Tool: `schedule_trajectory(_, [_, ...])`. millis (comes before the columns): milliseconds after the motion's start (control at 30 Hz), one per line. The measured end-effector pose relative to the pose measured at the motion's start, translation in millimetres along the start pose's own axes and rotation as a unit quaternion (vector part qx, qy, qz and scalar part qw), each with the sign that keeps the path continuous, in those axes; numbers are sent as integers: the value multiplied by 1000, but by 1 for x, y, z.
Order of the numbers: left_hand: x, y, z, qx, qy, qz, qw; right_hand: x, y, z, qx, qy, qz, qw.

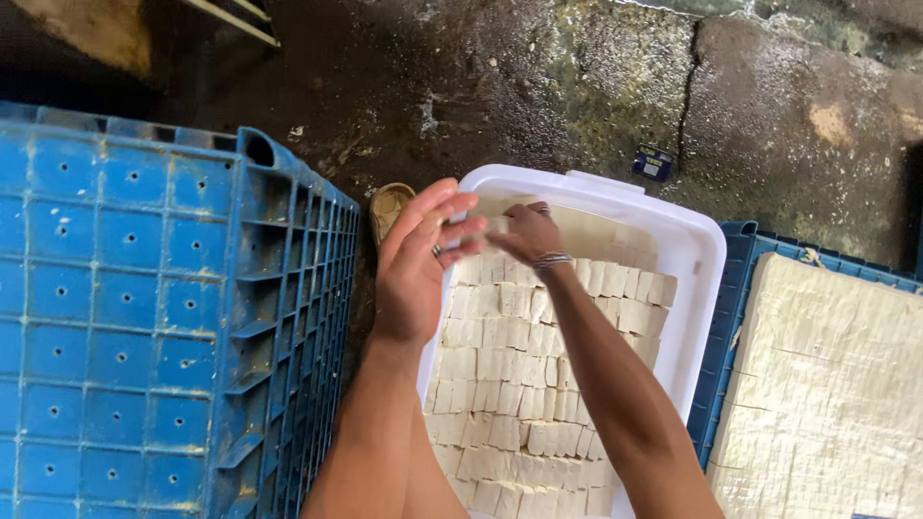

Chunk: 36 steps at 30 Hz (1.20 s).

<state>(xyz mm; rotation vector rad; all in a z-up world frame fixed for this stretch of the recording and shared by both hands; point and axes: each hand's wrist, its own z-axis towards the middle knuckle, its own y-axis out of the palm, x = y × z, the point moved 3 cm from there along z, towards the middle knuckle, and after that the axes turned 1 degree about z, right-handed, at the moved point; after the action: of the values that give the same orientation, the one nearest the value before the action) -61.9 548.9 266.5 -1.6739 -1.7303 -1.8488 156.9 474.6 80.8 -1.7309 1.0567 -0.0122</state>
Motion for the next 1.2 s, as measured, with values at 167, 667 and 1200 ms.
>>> schedule_trajectory(167, [-53, 27, 63, -137, 67, 278, 948, 23, 61, 31, 39, -26, -36, 998])
schedule_trajectory(667, [-179, -5, 161, -231, -250, 763, 550, 56, -2, -13, -86, -87, 167, 978])
schedule_trajectory(1200, [-188, -7, 149, -212, -211, 757, 582, 55, 8, -19, -148, -58, 7, 987])
